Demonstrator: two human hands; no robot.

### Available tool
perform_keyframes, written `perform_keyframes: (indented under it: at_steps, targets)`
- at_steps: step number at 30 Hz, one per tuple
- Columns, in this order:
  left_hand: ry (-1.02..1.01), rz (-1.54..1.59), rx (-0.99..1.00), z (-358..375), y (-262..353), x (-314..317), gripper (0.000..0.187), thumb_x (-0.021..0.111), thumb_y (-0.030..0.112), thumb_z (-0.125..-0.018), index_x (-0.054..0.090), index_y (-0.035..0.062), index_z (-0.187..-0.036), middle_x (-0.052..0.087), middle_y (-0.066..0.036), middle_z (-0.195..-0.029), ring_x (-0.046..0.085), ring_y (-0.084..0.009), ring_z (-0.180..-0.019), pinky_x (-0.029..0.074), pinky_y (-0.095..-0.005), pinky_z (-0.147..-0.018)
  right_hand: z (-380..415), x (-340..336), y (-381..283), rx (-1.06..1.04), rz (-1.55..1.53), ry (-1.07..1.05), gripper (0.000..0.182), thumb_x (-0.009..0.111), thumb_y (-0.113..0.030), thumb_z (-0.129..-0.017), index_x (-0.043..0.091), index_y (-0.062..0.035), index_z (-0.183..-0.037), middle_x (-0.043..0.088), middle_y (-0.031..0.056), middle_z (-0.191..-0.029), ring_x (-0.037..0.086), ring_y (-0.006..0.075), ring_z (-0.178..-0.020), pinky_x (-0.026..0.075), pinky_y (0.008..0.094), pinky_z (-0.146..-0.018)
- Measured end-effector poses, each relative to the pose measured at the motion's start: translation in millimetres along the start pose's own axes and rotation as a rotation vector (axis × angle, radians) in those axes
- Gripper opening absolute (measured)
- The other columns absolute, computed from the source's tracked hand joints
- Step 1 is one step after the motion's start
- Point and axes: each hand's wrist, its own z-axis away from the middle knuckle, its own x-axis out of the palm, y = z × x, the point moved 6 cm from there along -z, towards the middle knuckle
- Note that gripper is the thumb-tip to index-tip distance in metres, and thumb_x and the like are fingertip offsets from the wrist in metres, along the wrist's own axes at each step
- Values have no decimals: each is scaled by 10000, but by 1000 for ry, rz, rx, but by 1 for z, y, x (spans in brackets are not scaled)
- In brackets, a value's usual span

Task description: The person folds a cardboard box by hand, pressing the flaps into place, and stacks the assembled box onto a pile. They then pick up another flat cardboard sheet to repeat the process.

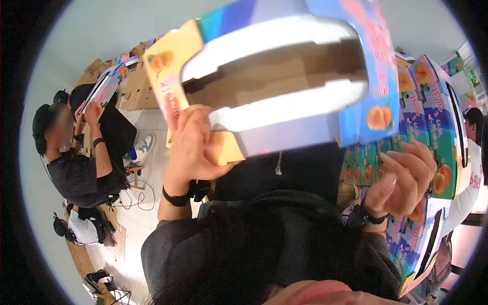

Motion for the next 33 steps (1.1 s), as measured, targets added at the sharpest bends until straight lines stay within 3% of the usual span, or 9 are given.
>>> perform_keyframes:
  at_steps: [1, 6, 7, 11, 16, 19, 22, 27, 33]
  targets:
    - [-32, 3, 49, -2, 1, 9, 666, 897, 442, -564, 471, 79, -924, 605, -156, -1119, 566, -386, -1145, 94, -684, -1171, -3, 4, 1, 0, 3, -84, 183, 701, -222, -811, 743, -80, -918, 675, 79, -900, 621, 300, -883, 518, 438, -813]
    - [-104, 54, 138, -19, 14, 25, 595, 854, 451, -616, 491, 67, -891, 597, -145, -1105, 589, -363, -1118, 86, -721, -1160, 11, 75, 25, 130, -45, -307, 312, 791, -189, -732, 707, -46, -995, 652, 115, -1028, 604, 329, -946, 476, 443, -867]
    - [-114, 43, 144, -20, 15, 27, 603, 854, 461, -621, 491, 66, -897, 596, -145, -1108, 586, -361, -1123, 92, -715, -1161, 20, 89, 27, 159, -6, -350, 410, 790, -284, -749, 681, -33, -1055, 638, 122, -1068, 594, 332, -963, 447, 452, -870]
    - [-155, 24, 150, -25, 14, 32, 644, 854, 514, -632, 499, 62, -924, 594, -144, -1121, 577, -355, -1142, 110, -698, -1166, 32, 107, 34, 204, 37, -472, 512, 743, -417, -778, 648, -16, -1082, 620, 133, -1006, 580, 328, -933, 415, 438, -842]
    - [-224, 11, 87, -28, 13, 33, 777, 827, 636, -635, 577, 57, -1089, 607, -142, -1168, 571, -337, -1175, 104, -695, -1170, 31, 108, 30, 242, 47, -469, 510, 758, -405, -758, 651, -19, -1074, 616, 134, -1002, 574, 328, -913, 415, 439, -841]
    - [-236, -43, 18, -28, 10, 33, 830, 771, 650, -702, 585, 86, -1283, 615, -122, -1217, 568, -306, -1209, 95, -686, -1174, 32, 109, 31, 259, 17, -467, 518, 763, -404, -748, 654, -17, -1076, 614, 137, -1010, 574, 334, -920, 413, 444, -842]
    - [-226, -71, 51, -30, 13, 35, 824, 721, 640, -763, 564, 109, -1373, 619, -87, -1252, 565, -274, -1232, 84, -681, -1179, 34, 108, 33, 268, 3, -474, 528, 765, -413, -742, 662, -14, -1071, 613, 141, -1013, 576, 340, -936, 413, 448, -841]
    - [-239, -97, 39, -32, 18, 37, 701, 649, 650, -821, 642, 137, -1298, 665, -24, -1206, 585, -244, -1216, 96, -680, -1180, 38, 107, 36, 289, -1, -504, 562, 751, -464, -741, 682, -10, -1066, 613, 142, -989, 581, 344, -950, 416, 449, -842]
    - [-208, -153, 73, -14, 21, 39, 793, 717, 695, -757, 617, 124, -1299, 692, -23, -1179, 604, -253, -1181, 58, -687, -1177, 45, 103, 36, 278, 11, -523, 533, 749, -454, -743, 709, -28, -1061, 605, 119, -994, 577, 323, -936, 416, 442, -847]
